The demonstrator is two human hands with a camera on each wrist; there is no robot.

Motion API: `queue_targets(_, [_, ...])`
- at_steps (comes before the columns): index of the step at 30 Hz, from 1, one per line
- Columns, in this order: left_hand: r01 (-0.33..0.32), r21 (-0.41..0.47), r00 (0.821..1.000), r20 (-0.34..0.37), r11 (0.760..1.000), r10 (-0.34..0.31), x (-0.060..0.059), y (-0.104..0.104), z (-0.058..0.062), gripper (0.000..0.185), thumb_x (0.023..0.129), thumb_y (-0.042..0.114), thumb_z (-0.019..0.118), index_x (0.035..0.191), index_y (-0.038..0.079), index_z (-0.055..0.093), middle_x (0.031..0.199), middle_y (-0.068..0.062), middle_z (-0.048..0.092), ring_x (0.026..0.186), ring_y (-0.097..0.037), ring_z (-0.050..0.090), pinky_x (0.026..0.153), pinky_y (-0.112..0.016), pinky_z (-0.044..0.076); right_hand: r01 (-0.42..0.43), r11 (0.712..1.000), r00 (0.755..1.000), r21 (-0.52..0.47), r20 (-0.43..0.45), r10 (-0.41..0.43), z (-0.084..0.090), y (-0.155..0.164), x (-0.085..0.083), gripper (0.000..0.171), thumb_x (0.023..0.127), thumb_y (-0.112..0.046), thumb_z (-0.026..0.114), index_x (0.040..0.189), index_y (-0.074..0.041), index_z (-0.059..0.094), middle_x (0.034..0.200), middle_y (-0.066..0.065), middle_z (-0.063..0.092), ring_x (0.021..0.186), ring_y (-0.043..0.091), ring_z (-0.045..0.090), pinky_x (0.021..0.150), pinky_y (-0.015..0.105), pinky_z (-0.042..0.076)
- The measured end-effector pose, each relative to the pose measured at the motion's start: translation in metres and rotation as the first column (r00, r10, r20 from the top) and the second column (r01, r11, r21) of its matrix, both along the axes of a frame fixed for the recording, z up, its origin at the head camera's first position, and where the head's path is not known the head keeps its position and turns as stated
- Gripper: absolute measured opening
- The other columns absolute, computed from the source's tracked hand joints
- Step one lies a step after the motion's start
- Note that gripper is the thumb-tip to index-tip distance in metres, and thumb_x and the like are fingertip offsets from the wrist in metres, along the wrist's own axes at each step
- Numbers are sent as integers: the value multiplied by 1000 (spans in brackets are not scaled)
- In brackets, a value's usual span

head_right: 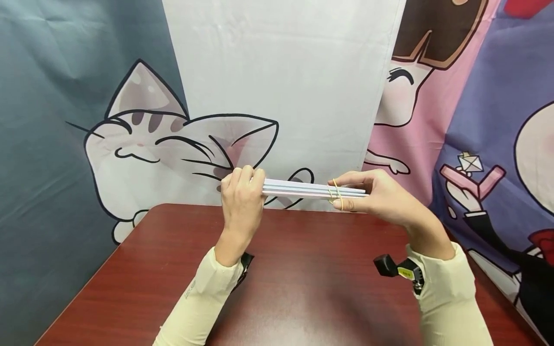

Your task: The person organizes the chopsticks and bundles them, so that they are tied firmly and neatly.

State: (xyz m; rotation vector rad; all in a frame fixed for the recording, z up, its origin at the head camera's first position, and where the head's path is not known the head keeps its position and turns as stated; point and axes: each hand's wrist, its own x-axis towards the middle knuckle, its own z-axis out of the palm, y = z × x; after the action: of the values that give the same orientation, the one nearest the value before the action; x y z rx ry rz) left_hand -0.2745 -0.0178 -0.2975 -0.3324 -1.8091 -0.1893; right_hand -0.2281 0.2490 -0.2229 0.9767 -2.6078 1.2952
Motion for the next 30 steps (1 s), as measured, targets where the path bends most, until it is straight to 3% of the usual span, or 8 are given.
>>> queue_targets(2, [-3, -7, 1000, 3, 1000, 3, 1, 0, 0, 22, 95, 9, 53, 74, 12, 51, 72, -3, 48, 73, -21, 51, 77, -33, 41, 37, 999, 998, 25, -44, -36, 3, -3, 5, 33, 80, -3, 78, 113, -6, 72, 101, 6, 71, 82, 11, 64, 68, 23, 52])
queue_targets(4, [4, -11, 1000, 4, 1000, -4, 1, 1, -2, 22, 94, 7, 53, 73, 12, 50, 72, -3, 47, 72, -21, 50, 76, -33, 40, 130, 990, 975, 61, -190, -116, 2, -12, 15, 36, 76, -7, 83, 110, -6, 73, 101, 4, 71, 83, 8, 62, 69, 18, 48])
queue_targets(7, [14, -13, 1000, 24, 1000, -13, 2, 2, -3, 21, 93, 5, 55, 74, 12, 51, 73, -3, 48, 74, -21, 51, 76, -33, 40, 288, 956, 862, 56, -450, -233, -1, -28, 32, 45, 65, -11, 91, 106, -5, 74, 100, 2, 70, 86, 7, 59, 73, 12, 42])
queue_targets(9, [15, -6, 1000, 27, 1000, -15, 3, 3, -3, 20, 93, 5, 56, 74, 12, 51, 73, -3, 48, 74, -21, 51, 76, -33, 40, 305, 952, 776, 25, -586, -233, -6, -37, 36, 48, 65, -20, 92, 106, -2, 74, 102, 5, 69, 91, 12, 60, 77, 15, 40])
queue_targets(15, [-16, 15, 998, 65, 1000, 15, 7, 2, 0, 19, 92, 4, 57, 75, 11, 51, 74, -5, 49, 75, -23, 52, 74, -34, 40, 200, 975, 598, -96, -776, -200, -22, -48, 33, 63, 89, -59, 59, 108, -1, 74, 107, 11, 71, 100, 23, 62, 85, 33, 31])
queue_targets(25, [-53, 51, 994, 95, 997, 48, 10, 3, 1, 19, 87, 4, 61, 73, 11, 50, 72, -5, 50, 75, -24, 53, 70, -34, 40, -12, 972, 236, -234, -945, -225, -38, -70, 27, 31, 92, -27, 69, 97, 3, 74, 104, 18, 73, 97, 28, 69, 101, 40, 31])
queue_targets(28, [-74, 60, 993, 95, 995, 68, 10, 4, 0, 19, 87, 3, 62, 73, 11, 51, 72, -5, 50, 74, -24, 54, 69, -34, 40, -70, 963, 182, -262, -952, -246, -40, -73, 26, 26, 90, -24, 73, 92, 1, 75, 96, 18, 74, 86, 29, 70, 91, 38, 36])
queue_targets(30, [-90, 68, 992, 92, 994, 84, 10, 5, 0, 20, 86, 3, 63, 73, 11, 50, 72, -5, 50, 74, -24, 54, 69, -34, 40, -129, 946, 193, -298, -943, -270, -42, -74, 25, 26, 87, -25, 76, 89, 1, 76, 90, 19, 73, 81, 28, 70, 83, 35, 37])
